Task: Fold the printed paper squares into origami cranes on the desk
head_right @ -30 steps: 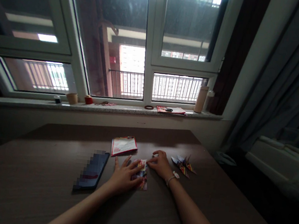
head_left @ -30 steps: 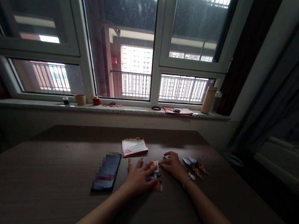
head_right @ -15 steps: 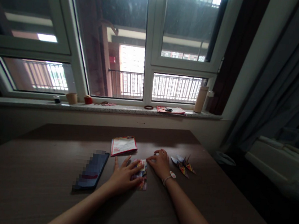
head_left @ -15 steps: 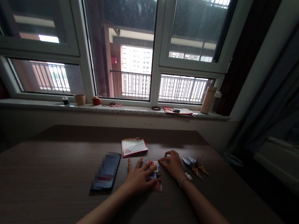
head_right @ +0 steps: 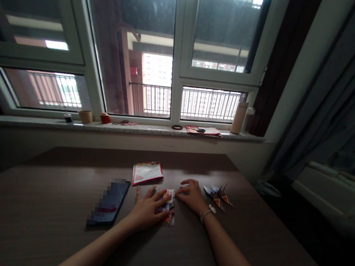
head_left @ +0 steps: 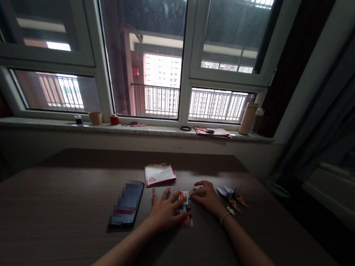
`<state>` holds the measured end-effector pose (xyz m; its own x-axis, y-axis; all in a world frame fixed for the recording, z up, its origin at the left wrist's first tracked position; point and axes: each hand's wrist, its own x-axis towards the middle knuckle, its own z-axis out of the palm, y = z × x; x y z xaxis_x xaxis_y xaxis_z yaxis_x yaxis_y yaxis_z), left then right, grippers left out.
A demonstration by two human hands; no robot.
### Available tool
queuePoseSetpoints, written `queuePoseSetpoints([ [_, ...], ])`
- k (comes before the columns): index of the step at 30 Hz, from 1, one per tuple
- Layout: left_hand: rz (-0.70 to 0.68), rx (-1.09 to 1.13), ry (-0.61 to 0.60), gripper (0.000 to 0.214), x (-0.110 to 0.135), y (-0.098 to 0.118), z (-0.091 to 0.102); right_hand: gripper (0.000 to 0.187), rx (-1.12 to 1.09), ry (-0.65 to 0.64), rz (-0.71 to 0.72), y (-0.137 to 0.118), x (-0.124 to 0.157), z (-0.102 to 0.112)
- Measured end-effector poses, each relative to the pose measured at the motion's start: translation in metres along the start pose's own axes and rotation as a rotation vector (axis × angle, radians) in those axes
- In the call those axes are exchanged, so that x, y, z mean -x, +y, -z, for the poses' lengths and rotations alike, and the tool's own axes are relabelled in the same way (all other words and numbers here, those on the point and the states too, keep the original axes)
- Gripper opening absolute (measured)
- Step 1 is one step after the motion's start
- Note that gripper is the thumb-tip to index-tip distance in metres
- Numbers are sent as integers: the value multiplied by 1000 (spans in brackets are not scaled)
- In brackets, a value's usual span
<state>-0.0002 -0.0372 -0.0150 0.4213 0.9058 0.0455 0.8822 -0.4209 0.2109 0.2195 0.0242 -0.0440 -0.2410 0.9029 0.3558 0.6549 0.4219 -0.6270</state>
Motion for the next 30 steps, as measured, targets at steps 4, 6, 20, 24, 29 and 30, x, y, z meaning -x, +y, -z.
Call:
queuePoseSetpoints([
  [4, -2, 9, -8, 61, -1, -1, -1, 6, -23, -70, 15, 1, 0, 1],
  [6, 2, 13, -11, 61, -1, -2, -2, 8, -18, -67, -12, 0, -1, -1],
  [20, 10, 24, -11, 61, -1, -2, -2, 25, 240, -10, -125, -18, -3, -3],
  [24, 6, 24, -14, 62, -1, -2, -2, 27, 232, 31, -54, -18, 0, -1],
  [29, 7, 16, -19, 62, -1, -2, -2, 17, 246, -19, -88, -24, -1, 0],
  [30, 6, 15, -17, 62, -1, -1, -2, 18, 249, -27, -117, -26, -1, 1],
])
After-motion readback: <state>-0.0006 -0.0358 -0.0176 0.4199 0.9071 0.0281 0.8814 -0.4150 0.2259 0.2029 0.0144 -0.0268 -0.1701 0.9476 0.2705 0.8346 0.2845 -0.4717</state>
